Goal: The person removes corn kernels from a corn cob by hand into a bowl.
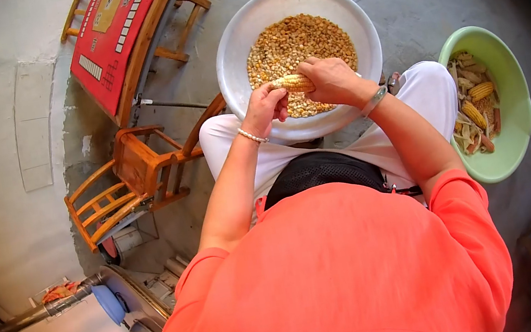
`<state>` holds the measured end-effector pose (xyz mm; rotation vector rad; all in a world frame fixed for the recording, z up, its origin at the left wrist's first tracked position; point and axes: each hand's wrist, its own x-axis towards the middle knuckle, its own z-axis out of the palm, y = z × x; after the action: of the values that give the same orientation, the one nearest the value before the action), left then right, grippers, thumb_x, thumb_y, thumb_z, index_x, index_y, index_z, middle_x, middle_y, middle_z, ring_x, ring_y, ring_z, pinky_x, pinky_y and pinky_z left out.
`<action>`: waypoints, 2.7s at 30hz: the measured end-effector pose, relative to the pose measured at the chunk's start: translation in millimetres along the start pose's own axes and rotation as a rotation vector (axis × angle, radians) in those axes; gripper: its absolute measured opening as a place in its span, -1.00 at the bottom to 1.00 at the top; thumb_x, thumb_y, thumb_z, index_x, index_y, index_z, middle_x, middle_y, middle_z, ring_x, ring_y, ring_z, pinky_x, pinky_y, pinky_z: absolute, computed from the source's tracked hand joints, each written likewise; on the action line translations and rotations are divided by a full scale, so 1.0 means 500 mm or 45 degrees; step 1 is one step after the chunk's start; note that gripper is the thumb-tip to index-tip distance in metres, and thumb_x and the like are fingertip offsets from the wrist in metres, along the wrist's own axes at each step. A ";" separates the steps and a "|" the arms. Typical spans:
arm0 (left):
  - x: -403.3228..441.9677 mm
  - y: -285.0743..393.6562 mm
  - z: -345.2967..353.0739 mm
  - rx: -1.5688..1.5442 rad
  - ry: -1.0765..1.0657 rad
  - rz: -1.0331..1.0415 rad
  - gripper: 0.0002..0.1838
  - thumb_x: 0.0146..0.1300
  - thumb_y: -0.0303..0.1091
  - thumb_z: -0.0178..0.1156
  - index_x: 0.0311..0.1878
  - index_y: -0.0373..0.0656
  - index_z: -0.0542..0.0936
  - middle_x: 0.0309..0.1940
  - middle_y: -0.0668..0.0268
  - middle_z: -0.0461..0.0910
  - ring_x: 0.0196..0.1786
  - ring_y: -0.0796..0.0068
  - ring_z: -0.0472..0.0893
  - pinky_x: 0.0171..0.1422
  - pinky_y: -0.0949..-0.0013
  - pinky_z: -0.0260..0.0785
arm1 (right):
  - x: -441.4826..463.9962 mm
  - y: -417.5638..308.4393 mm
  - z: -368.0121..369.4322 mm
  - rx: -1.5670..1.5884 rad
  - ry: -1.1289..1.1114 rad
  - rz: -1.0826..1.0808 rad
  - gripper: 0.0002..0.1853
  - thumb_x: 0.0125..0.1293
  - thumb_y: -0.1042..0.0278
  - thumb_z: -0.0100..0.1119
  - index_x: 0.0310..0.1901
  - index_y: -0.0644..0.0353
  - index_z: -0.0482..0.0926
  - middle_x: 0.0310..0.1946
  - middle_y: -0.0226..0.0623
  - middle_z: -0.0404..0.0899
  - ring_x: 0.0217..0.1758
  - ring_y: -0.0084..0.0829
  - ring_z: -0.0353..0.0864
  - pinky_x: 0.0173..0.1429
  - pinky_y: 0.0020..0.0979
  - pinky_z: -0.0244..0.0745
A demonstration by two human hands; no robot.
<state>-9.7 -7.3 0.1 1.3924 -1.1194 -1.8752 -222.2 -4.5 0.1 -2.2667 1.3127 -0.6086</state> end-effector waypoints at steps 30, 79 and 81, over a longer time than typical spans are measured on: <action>-0.006 0.005 0.005 0.044 -0.071 -0.002 -0.89 0.24 -0.41 0.11 -0.39 -0.19 0.47 -0.63 0.36 0.47 -0.66 0.57 0.44 -0.59 0.49 0.31 | -0.002 -0.019 -0.010 -0.052 0.016 -0.116 -0.87 0.13 0.46 0.10 -0.26 0.16 0.48 -0.44 -0.13 0.58 -0.31 -0.08 0.64 -0.26 -0.12 0.49; -0.007 -0.005 -0.003 -0.032 -0.007 0.069 -0.83 0.33 -0.29 0.06 -0.24 -0.20 0.51 -0.48 0.32 0.54 -0.58 0.53 0.51 -0.54 0.47 0.36 | -0.003 -0.004 -0.015 0.053 0.031 -0.054 -0.74 0.00 0.45 0.15 -0.20 0.14 0.46 -0.43 -0.16 0.54 -0.26 -0.07 0.60 -0.22 -0.09 0.46; -0.009 0.000 0.000 -0.052 -0.001 0.047 -0.81 0.33 -0.27 0.07 -0.26 -0.20 0.51 -0.49 0.32 0.54 -0.58 0.53 0.50 -0.54 0.47 0.35 | 0.001 0.001 -0.013 -0.027 -0.011 -0.072 -0.66 0.00 0.42 0.18 -0.11 0.11 0.48 -0.37 -0.17 0.57 -0.26 -0.10 0.62 -0.24 -0.13 0.49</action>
<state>-8.1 -3.7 2.5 1.3400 -1.0939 -1.8629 -226.5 -6.1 5.0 -2.3276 1.2604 -0.6063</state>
